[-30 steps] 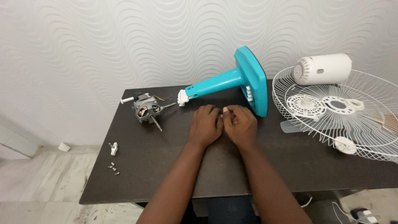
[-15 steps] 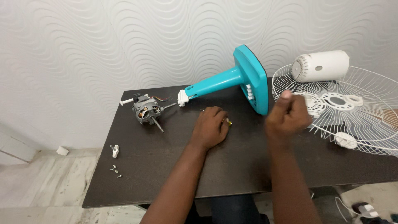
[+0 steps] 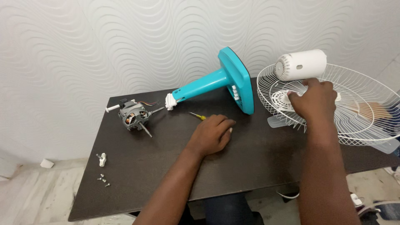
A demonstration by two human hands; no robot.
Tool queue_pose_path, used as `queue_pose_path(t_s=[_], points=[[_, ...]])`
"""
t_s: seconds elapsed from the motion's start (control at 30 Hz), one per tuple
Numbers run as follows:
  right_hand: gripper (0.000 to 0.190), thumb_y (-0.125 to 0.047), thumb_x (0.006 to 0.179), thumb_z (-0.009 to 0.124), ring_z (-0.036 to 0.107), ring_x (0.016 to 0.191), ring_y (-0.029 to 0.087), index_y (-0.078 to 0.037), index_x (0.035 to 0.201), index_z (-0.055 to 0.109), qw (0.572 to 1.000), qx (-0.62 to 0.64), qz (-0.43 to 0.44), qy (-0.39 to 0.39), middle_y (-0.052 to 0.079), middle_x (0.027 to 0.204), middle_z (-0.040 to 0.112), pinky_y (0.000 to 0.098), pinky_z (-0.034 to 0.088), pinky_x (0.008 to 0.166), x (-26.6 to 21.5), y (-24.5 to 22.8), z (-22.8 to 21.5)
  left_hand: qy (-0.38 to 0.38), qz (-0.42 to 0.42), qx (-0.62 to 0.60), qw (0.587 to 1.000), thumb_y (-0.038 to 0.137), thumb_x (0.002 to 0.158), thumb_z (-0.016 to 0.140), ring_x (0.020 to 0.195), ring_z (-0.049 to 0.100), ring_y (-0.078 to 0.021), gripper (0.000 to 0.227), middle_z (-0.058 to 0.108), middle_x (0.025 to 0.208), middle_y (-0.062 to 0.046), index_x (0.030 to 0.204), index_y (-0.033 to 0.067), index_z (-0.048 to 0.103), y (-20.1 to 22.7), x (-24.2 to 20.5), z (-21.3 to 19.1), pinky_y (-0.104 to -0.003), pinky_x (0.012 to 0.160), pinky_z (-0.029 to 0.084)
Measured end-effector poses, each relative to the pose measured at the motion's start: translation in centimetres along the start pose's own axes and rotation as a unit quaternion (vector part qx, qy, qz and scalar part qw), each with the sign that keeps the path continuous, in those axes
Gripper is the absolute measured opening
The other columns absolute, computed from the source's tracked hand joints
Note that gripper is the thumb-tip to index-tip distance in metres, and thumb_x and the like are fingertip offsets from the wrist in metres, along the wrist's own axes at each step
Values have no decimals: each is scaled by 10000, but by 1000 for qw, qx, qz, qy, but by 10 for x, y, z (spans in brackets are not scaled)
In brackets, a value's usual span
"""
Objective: The person assembles an electric fan by attaching a white plastic motor housing to the motor and tightening it with a yellow screwdriver. The person then secures the assembly with screws, using the screwdriver to fasten each screw into the housing.
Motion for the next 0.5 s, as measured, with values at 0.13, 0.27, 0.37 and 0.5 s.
queue_pose_path(t_s=[0.13, 0.27, 0.37, 0.5], points=[[1003, -448, 776, 863, 380, 1401, 507, -214, 1606, 350, 989, -69, 51, -123, 271, 1529, 376, 622, 459, 1040, 21, 20, 22, 13, -10, 5, 1000, 102, 908, 686, 928, 657, -306, 220, 667, 1035, -106, 1125, 65, 699, -1, -1, -4, -428, 817, 544], [1123, -538, 734, 878, 390, 1431, 513, -234, 1639, 286, 977, -97, 53, -181, 304, 1591, 326, 611, 416, 1120, 31, 39, 44, 16, -9, 0, 1000, 102, 913, 687, 927, 652, -319, 209, 660, 1024, -114, 1118, 63, 695, -2, -2, -2, -435, 813, 541], [1103, -600, 743, 823, 406, 1451, 488, -278, 1650, 284, 968, -124, 63, -211, 243, 1613, 363, 654, 378, 1149, 32, 51, 55, 21, -16, -3, 1000, 108, 920, 686, 941, 652, -326, 204, 657, 1025, -116, 1120, 67, 692, -4, -3, -3, -437, 816, 540], [952, -710, 800, 708, 357, 1483, 463, -356, 1609, 352, 952, -180, 53, -243, 136, 1629, 387, 724, 279, 1166, 30, 50, 61, 27, -10, -3, 1000, 109, 922, 688, 955, 643, -341, 212, 642, 1018, -126, 1130, 67, 685, -3, -5, -5, -444, 824, 537]])
Point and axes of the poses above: each hand's wrist, its own x-axis towards the middle knuckle, its own z-axis out of the palm, y = z × x, the point moved 8 cm from there along x, towards the middle knuckle
